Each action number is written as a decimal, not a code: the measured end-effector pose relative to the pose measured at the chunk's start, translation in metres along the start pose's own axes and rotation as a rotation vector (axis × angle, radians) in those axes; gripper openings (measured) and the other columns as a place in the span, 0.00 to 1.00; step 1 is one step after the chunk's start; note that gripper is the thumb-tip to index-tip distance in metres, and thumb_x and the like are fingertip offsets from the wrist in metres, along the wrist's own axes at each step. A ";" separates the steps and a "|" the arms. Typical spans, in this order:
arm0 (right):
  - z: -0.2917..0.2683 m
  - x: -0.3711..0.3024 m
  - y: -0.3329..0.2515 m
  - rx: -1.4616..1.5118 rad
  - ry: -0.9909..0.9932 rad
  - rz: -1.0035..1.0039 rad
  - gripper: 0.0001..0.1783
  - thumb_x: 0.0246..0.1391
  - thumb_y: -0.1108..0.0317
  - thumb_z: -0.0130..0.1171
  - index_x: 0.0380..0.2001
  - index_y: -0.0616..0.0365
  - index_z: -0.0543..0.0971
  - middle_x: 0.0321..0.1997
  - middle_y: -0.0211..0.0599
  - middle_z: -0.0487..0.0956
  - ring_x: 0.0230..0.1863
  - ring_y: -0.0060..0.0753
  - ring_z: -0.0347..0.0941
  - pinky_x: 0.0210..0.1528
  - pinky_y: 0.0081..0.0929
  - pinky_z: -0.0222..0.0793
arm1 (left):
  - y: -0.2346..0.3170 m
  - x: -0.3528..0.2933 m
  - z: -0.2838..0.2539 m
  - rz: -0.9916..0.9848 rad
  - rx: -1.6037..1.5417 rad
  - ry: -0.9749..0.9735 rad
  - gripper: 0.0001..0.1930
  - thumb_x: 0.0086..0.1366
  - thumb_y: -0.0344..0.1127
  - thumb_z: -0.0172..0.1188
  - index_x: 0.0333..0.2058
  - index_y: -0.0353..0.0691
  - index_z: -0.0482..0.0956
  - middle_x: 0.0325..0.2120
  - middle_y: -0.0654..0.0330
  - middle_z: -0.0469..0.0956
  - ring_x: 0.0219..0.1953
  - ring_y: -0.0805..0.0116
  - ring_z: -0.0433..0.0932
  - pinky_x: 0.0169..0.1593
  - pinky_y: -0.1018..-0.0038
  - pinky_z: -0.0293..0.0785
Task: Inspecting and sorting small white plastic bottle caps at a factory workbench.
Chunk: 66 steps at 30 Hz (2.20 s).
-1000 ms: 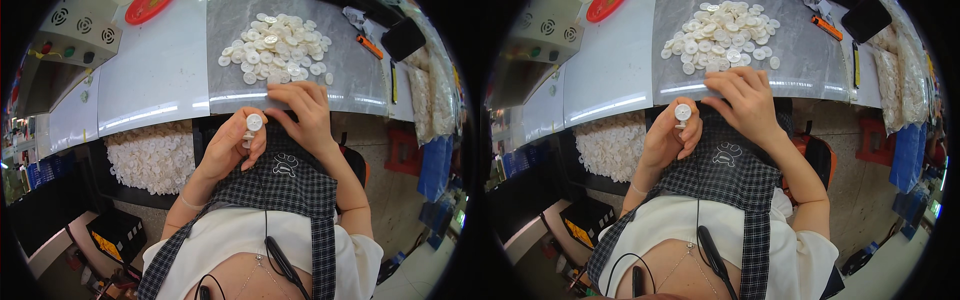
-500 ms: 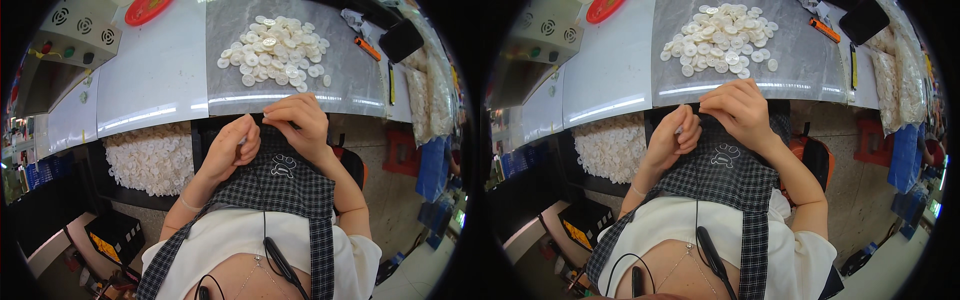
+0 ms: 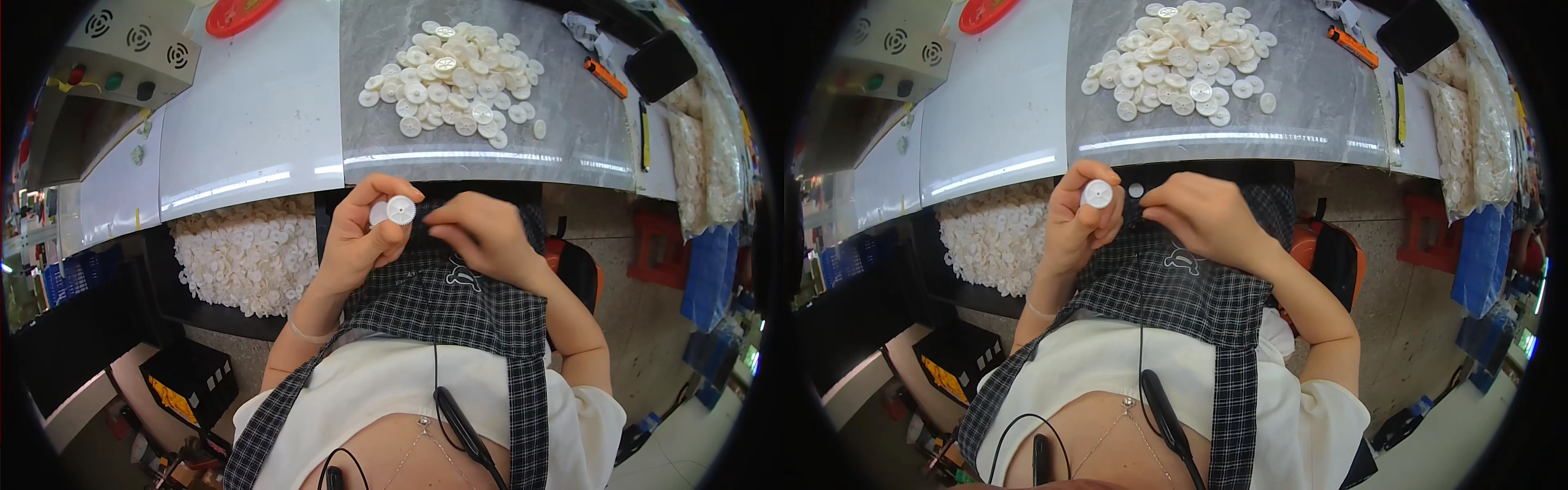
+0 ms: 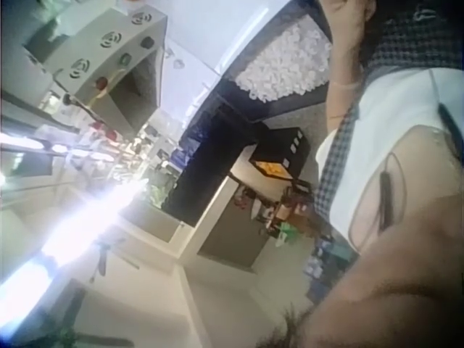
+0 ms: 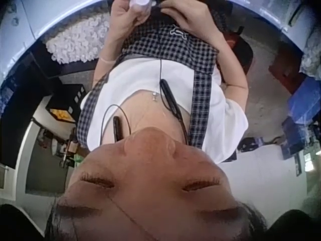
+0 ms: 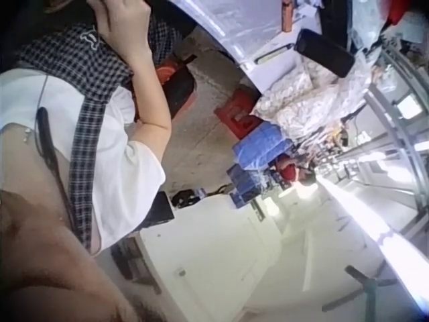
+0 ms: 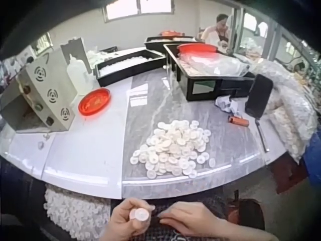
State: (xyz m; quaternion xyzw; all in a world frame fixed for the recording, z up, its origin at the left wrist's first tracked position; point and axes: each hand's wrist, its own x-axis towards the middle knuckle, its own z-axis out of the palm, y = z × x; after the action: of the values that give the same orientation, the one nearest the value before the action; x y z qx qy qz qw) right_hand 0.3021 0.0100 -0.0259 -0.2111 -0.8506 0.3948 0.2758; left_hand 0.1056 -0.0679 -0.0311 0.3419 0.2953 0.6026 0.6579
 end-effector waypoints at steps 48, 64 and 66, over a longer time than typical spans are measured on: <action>-0.047 0.014 0.017 -0.568 0.499 -0.024 0.18 0.38 0.67 0.75 0.35 0.54 0.81 0.40 0.28 0.81 0.40 0.31 0.73 0.41 0.25 0.66 | -0.013 0.007 0.026 -0.415 -0.591 0.066 0.20 0.77 0.46 0.36 0.25 0.43 0.63 0.17 0.67 0.59 0.17 0.79 0.57 0.13 0.86 0.49; -0.031 -0.001 -0.023 -0.140 0.219 0.005 0.09 0.41 0.73 0.70 0.29 0.52 0.83 0.29 0.26 0.81 0.38 0.29 0.75 0.47 0.27 0.62 | -0.017 0.005 0.035 -0.453 -0.126 -0.055 0.25 0.75 0.56 0.36 0.42 0.37 0.69 0.18 0.68 0.62 0.16 0.81 0.60 0.15 0.85 0.52; -0.031 0.001 -0.023 -0.127 0.158 0.039 0.08 0.43 0.73 0.68 0.31 0.53 0.83 0.31 0.28 0.80 0.39 0.32 0.73 0.47 0.28 0.63 | -0.014 0.005 0.032 -0.498 -0.126 -0.092 0.28 0.75 0.58 0.33 0.39 0.38 0.71 0.17 0.69 0.62 0.16 0.81 0.61 0.15 0.85 0.52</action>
State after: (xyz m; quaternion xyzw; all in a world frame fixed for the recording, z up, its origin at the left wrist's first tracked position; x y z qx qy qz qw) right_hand 0.3176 0.0143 0.0096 -0.2752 -0.8453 0.3276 0.3201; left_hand 0.1405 -0.0663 -0.0235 0.2442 0.3021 0.4231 0.8186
